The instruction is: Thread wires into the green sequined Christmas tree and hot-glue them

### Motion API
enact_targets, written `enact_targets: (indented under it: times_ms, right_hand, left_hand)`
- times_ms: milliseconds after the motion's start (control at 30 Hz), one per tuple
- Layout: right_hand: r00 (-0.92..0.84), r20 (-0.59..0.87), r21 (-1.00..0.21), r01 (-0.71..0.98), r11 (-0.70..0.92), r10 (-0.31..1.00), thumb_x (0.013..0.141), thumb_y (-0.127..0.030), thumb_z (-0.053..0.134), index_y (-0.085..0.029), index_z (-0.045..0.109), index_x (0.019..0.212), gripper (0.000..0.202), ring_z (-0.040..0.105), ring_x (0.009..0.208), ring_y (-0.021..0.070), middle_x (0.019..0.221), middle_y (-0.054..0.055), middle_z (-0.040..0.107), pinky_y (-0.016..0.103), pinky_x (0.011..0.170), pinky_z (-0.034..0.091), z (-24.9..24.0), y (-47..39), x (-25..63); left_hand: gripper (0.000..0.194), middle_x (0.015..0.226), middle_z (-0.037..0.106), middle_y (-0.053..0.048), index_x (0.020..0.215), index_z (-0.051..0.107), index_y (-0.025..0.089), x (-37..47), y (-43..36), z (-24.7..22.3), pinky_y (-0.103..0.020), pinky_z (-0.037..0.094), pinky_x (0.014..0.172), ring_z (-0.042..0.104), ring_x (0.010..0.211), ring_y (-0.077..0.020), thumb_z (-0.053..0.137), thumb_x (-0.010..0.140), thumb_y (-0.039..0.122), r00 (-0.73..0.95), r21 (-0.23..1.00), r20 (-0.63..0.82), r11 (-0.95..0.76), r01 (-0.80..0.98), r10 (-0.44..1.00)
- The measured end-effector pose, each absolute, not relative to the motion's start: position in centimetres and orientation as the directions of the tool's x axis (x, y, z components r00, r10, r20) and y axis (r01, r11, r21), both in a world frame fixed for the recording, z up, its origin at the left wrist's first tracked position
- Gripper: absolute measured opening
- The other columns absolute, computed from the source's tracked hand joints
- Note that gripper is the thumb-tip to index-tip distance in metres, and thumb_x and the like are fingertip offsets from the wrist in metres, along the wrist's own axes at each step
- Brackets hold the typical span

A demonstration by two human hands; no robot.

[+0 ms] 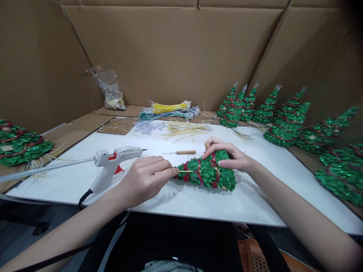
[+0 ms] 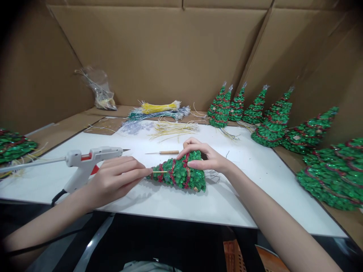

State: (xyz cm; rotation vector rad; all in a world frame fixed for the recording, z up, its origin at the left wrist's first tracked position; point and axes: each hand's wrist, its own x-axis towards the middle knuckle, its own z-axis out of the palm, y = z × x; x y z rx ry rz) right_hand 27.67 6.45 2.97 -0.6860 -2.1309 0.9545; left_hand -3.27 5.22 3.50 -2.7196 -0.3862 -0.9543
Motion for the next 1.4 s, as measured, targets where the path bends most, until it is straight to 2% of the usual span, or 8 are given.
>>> enact_targets:
  times_ms: [533, 633, 700, 800, 967, 1100, 1233, 1400]
  right_hand:
    - [-0.618, 0.365, -0.774, 0.214, 0.596, 0.696, 0.080, -0.052, 0.067, -0.024, 0.066, 0.117, 0.047, 0.048, 0.100, 0.0236, 0.108, 0.007, 0.052, 0.042, 0.094, 0.039, 3.1, 6.4, 28.0]
    - [-0.443, 0.441, -0.826, 0.140, 0.546, 0.780, 0.077, -0.050, 0.071, -0.026, 0.061, 0.119, 0.049, 0.050, 0.097, 0.0215, 0.110, 0.006, 0.054, 0.037, 0.088, 0.044, 3.8, 6.3, 29.1]
    - [-0.247, 0.486, -0.847, 0.100, 0.521, 0.838, 0.083, -0.042, 0.066, -0.023, 0.064, 0.098, 0.024, 0.049, 0.077, 0.0159, 0.083, 0.001, 0.053, 0.030, 0.072, 0.043, 4.6, 6.0, 30.4]
    - [-0.377, 0.256, -0.906, 0.227, 0.356, 0.890, 0.089, -0.032, 0.058, -0.017, 0.066, 0.075, 0.022, 0.040, 0.058, 0.0112, 0.065, 0.000, 0.048, 0.027, 0.053, 0.031, 6.0, 5.3, 32.5]
    - [-0.697, -0.255, -0.885, 0.447, 0.128, 0.671, 0.095, -0.035, 0.055, -0.013, 0.069, 0.106, 0.028, 0.026, 0.051, 0.0079, 0.058, -0.006, 0.031, 0.024, 0.046, 0.021, 6.5, 4.2, 33.5]
    - [-0.795, -0.314, -0.926, 0.378, 0.018, 0.519, 0.099, -0.036, 0.049, -0.014, 0.059, 0.097, 0.025, 0.022, 0.045, 0.0051, 0.056, -0.009, 0.026, 0.020, 0.041, 0.019, 5.5, 4.0, 32.2]
    - [-0.808, -0.332, -0.929, 0.370, -0.021, 0.487, 0.100, -0.038, 0.047, -0.017, 0.050, 0.083, 0.027, 0.024, 0.042, 0.0044, 0.051, -0.010, 0.030, 0.018, 0.038, 0.019, 4.9, 4.0, 31.3]
    - [-0.840, -0.317, -0.942, 0.334, -0.040, 0.441, 0.100, -0.040, 0.046, -0.017, 0.049, 0.087, 0.027, 0.027, 0.038, 0.0044, 0.048, -0.010, 0.036, 0.018, 0.037, 0.022, 4.2, 4.5, 31.2]
  left_hand:
    - [0.018, 0.077, 0.068, -0.003, 0.096, 0.067, 0.016, -1.0, 5.7, 3.1, -0.024, 0.045, 0.064, 0.062, 0.070, -0.0136, 0.052, 0.093, 0.007, 0.751, -0.099, 0.647, -0.963, 0.252, 0.130]
    - [0.014, 0.081, 0.070, -0.003, 0.100, 0.067, 0.017, -1.5, 5.7, 3.2, -0.024, 0.047, 0.065, 0.063, 0.071, -0.0130, 0.059, 0.091, 0.010, 0.727, -0.071, 0.669, -0.960, 0.272, 0.156]
    - [0.013, 0.083, 0.071, -0.003, 0.100, 0.067, 0.017, -1.9, 5.6, 3.1, -0.024, 0.047, 0.065, 0.064, 0.072, -0.0131, 0.062, 0.089, 0.011, 0.715, -0.055, 0.677, -0.957, 0.284, 0.173]
    - [0.012, 0.082, 0.071, -0.004, 0.098, 0.068, 0.016, -2.2, 5.6, 3.0, -0.024, 0.047, 0.064, 0.064, 0.071, -0.0132, 0.062, 0.089, 0.010, 0.723, -0.042, 0.664, -0.955, 0.293, 0.192]
    - [0.014, 0.081, 0.071, -0.003, 0.098, 0.068, 0.016, -2.2, 5.5, 3.0, -0.024, 0.047, 0.063, 0.064, 0.070, -0.0127, 0.058, 0.090, 0.010, 0.728, -0.038, 0.655, -0.954, 0.296, 0.200]
    - [0.016, 0.080, 0.071, -0.003, 0.098, 0.067, 0.018, -2.2, 5.5, 3.0, -0.023, 0.046, 0.063, 0.063, 0.069, -0.0121, 0.055, 0.092, 0.010, 0.728, -0.039, 0.655, -0.954, 0.297, 0.200]
    - [0.015, 0.080, 0.071, -0.003, 0.098, 0.067, 0.017, -2.2, 5.5, 2.9, -0.024, 0.045, 0.061, 0.063, 0.069, -0.0124, 0.056, 0.091, 0.010, 0.732, -0.039, 0.651, -0.955, 0.295, 0.200]
    - [0.015, 0.081, 0.070, -0.003, 0.098, 0.067, 0.016, -2.3, 5.5, 2.8, -0.025, 0.045, 0.061, 0.062, 0.069, -0.0133, 0.058, 0.090, 0.008, 0.738, -0.037, 0.647, -0.958, 0.285, 0.195]
